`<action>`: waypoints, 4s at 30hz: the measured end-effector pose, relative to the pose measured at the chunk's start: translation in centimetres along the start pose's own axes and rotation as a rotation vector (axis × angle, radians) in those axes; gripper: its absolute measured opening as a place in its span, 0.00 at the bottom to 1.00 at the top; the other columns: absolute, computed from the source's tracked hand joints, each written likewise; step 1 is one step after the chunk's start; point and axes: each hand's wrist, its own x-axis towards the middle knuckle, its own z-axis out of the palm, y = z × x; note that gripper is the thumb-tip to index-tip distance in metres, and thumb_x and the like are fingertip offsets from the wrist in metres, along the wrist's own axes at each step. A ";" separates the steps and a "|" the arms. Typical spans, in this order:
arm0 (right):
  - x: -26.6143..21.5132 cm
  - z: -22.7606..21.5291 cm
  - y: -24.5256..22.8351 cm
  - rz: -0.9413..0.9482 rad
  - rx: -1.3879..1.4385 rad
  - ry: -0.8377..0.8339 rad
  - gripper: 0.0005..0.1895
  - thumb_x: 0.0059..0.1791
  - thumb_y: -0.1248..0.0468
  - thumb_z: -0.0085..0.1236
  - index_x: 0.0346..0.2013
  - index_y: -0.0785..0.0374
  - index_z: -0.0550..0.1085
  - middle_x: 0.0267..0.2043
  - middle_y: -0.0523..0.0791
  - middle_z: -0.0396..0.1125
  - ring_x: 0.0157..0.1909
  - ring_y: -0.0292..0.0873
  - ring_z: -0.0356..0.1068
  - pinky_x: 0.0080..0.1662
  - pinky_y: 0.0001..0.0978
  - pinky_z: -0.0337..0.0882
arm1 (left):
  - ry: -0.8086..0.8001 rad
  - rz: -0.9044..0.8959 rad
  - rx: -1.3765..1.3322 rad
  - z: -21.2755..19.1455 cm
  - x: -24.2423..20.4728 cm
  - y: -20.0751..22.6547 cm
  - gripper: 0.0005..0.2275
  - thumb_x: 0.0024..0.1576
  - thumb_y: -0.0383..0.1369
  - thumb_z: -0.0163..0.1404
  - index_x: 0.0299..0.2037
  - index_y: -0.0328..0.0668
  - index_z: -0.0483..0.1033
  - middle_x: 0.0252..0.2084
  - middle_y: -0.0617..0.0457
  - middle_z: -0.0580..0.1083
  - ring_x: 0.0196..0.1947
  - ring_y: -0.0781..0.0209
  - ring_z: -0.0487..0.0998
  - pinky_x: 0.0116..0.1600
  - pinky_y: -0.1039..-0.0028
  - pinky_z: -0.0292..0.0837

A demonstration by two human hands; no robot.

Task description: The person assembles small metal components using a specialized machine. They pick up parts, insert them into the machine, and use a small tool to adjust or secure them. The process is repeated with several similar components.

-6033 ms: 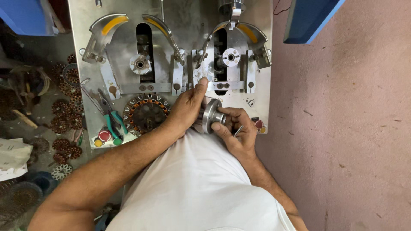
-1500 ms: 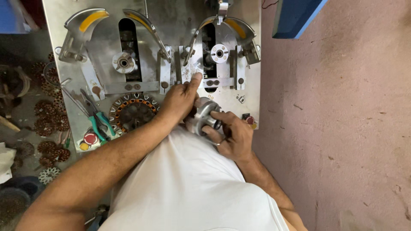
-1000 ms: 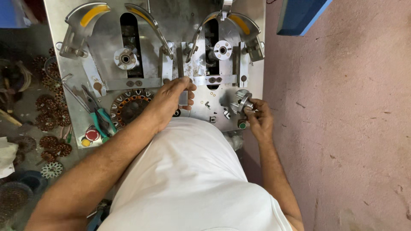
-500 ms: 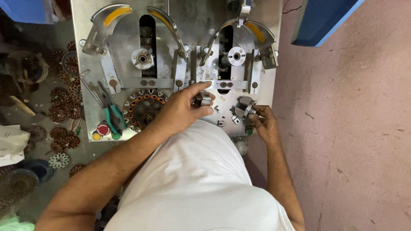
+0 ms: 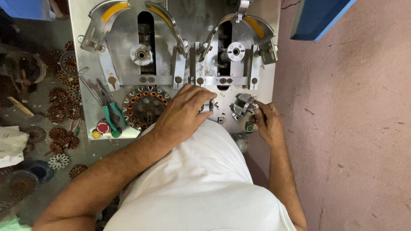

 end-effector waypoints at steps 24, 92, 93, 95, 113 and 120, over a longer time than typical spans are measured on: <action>-4.7 11.9 -6.7 -0.367 -0.083 0.108 0.07 0.43 0.67 0.67 0.35 0.62 0.80 0.33 0.47 0.64 0.38 0.50 0.66 0.40 0.44 0.70 | 0.018 -0.081 -0.158 -2.3 -5.1 1.6 0.19 0.49 0.29 0.65 0.49 0.40 0.75 0.48 0.49 0.75 0.53 0.50 0.75 0.58 0.63 0.70; -6.2 -4.3 -16.0 -0.828 0.068 0.000 0.29 0.45 0.81 0.58 0.58 0.55 0.77 0.31 0.41 0.68 0.30 0.34 0.66 0.30 0.28 0.70 | 0.026 -0.229 -0.375 -2.7 -7.0 4.9 0.17 0.51 0.34 0.63 0.51 0.47 0.81 0.51 0.53 0.81 0.47 0.61 0.85 0.48 0.71 0.85; -6.2 -4.4 -16.1 -0.826 0.063 0.003 0.29 0.45 0.81 0.58 0.58 0.55 0.77 0.31 0.41 0.67 0.30 0.34 0.66 0.30 0.28 0.70 | 0.031 -0.225 -0.353 -2.6 -7.0 4.9 0.16 0.52 0.34 0.63 0.51 0.47 0.81 0.50 0.52 0.82 0.46 0.61 0.85 0.48 0.71 0.84; -6.0 -4.6 -16.3 -0.821 0.068 0.001 0.29 0.45 0.81 0.57 0.58 0.56 0.76 0.31 0.41 0.66 0.30 0.34 0.67 0.31 0.28 0.70 | 0.040 -0.218 -0.308 -2.4 -6.8 4.9 0.16 0.52 0.34 0.63 0.50 0.46 0.81 0.48 0.52 0.82 0.44 0.60 0.85 0.48 0.71 0.83; -4.9 -6.0 -17.4 -0.663 0.034 -0.150 0.27 0.45 0.76 0.58 0.60 0.62 0.75 0.28 0.40 0.59 0.29 0.35 0.62 0.28 0.31 0.66 | 0.169 -0.191 -0.181 -0.8 -4.8 4.6 0.15 0.52 0.32 0.64 0.48 0.39 0.80 0.47 0.48 0.82 0.42 0.56 0.85 0.46 0.72 0.82; -3.9 -6.6 -17.3 -0.509 0.251 -0.280 0.21 0.49 0.75 0.58 0.57 0.64 0.77 0.25 0.40 0.60 0.24 0.32 0.62 0.25 0.26 0.67 | 0.201 -0.127 -0.158 -0.7 -4.6 4.6 0.14 0.54 0.33 0.64 0.46 0.37 0.79 0.47 0.49 0.82 0.43 0.57 0.85 0.47 0.73 0.82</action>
